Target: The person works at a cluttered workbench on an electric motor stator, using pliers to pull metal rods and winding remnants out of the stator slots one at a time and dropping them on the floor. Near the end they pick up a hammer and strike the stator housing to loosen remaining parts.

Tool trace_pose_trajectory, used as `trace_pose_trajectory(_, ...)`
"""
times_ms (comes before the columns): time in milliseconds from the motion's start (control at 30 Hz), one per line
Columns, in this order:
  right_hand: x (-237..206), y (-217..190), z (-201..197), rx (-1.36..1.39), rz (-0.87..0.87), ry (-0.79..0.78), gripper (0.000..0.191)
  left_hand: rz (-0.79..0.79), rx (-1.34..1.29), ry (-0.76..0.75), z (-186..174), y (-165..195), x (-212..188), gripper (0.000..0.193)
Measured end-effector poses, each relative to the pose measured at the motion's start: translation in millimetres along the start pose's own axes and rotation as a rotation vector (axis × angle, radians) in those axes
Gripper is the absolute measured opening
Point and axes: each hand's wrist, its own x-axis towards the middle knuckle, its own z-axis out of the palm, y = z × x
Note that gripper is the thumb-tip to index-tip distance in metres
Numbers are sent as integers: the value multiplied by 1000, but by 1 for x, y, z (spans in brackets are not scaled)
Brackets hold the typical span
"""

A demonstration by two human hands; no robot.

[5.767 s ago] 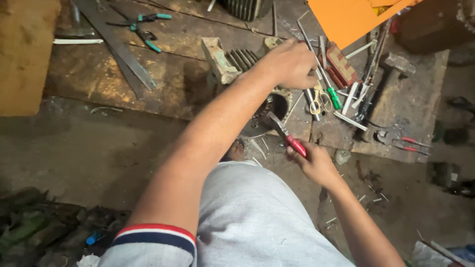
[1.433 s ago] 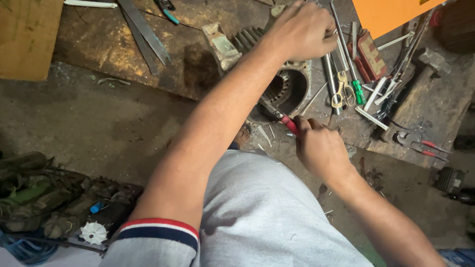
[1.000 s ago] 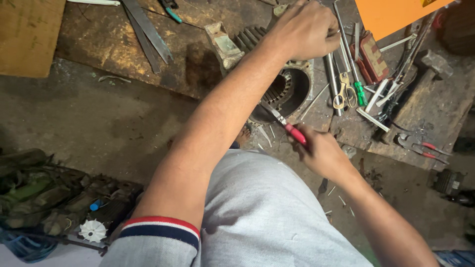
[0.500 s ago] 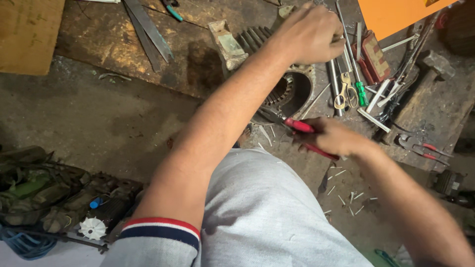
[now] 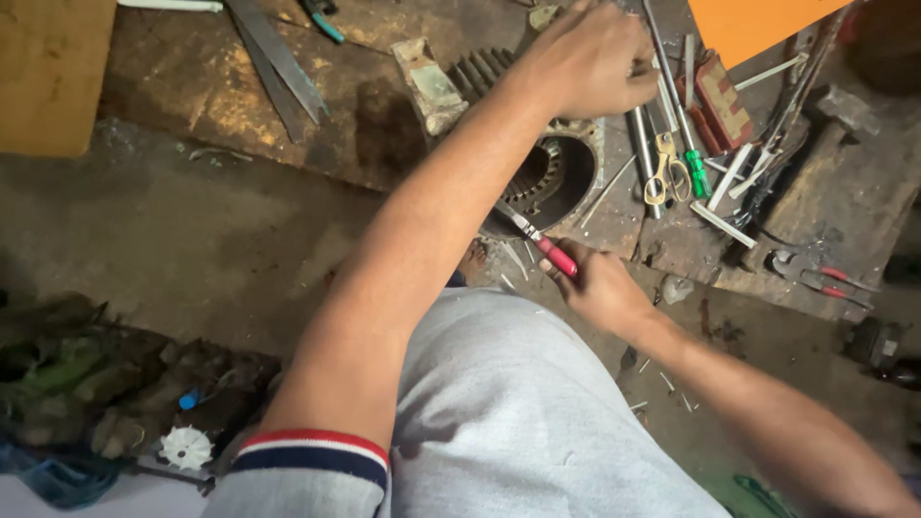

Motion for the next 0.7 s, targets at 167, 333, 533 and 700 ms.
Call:
trace_pose_trajectory(167, 7, 17, 25, -11, -240, 286, 30, 276, 49, 304, -1, -4, -2, 26)
trace_pose_trajectory(333, 23, 24, 41, 147, -317, 383, 31, -98, -174, 28, -25, -29, -2, 26)
trace_pose_trajectory(533, 12, 35, 51, 357, -119, 436, 16, 108, -88, 262, -57, -55, -43, 31)
trace_pose_trajectory(700, 5, 47, 57, 469, -47, 474, 17, -44, -96, 392, -66, -90, -68, 31)
